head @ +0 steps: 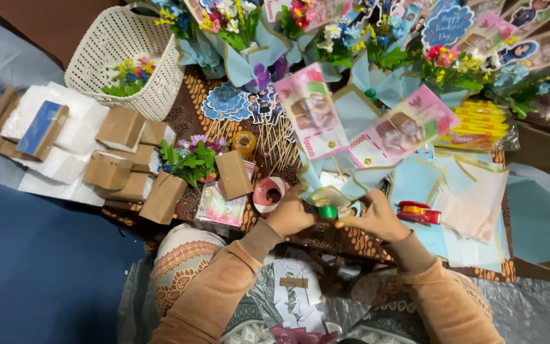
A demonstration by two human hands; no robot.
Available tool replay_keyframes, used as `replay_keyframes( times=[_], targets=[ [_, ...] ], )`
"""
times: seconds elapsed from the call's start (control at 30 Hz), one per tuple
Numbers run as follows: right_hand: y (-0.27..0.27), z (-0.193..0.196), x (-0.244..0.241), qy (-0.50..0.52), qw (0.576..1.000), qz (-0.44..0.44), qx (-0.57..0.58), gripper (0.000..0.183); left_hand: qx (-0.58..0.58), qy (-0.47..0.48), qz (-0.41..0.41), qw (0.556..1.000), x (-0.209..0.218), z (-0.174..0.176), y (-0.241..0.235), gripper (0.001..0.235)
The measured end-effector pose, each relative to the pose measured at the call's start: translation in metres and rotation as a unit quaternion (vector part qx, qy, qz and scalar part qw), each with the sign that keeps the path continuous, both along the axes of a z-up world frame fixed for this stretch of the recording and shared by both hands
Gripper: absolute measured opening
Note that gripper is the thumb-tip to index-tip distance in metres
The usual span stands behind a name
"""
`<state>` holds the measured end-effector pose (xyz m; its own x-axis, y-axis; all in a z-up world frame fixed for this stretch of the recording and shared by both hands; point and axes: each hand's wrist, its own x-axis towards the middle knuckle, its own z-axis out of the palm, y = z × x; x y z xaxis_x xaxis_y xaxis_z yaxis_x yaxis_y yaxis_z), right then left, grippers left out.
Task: The person assembles gift bouquets by arranging paper money, artificial flowers, and decorative cards into a cone-shaped wrapping. They secure the items using green tape and add a ribbon to the finished bouquet.
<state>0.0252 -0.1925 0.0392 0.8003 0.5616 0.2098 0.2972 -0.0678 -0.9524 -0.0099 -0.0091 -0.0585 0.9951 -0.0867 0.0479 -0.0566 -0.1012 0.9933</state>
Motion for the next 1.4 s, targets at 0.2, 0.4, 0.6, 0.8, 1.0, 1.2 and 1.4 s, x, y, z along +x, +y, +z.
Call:
replay_keyframes(
  times=[0.2,0.4,0.6,0.8,1.0,1.2,1.4],
  targets=[
    [-0.042,0.013,0.022,0.032,0.98,-0.19,-0.052,0.04,-0.104,-0.114,0.102,0.983,0.02,-0.02,0.02,0.049],
    [-0.138,-0.054,0.073,-0.041,0.912,-0.32,-0.254,0.018,-0.083,0.019,0.201,0.976,0.012,-0.025,0.049,0.041],
    [-0.111,-0.079,0.097,-0.091,0.863,-0.312,-0.388,0.01,-0.134,0.015,0.287,0.949,0.006,-0.003,0.05,0.046],
    [-0.1,-0.144,0.138,-0.12,0.825,-0.313,-0.454,0.011,-0.173,0.052,0.293,0.939,0.009,0.009,0.046,0.054],
    [-0.079,-0.112,0.119,-0.047,0.857,-0.307,-0.41,0.013,-0.182,0.079,0.277,0.94,0.01,0.02,0.041,0.052],
    [-0.078,-0.136,0.125,-0.046,0.859,-0.294,-0.416,0.014,-0.155,0.067,0.248,0.954,0.014,-0.078,0.035,0.053],
    [-0.07,-0.095,0.113,-0.029,0.874,-0.288,-0.39,0.016,-0.134,0.051,0.249,0.958,0.016,-0.068,0.026,0.061]
  ],
)
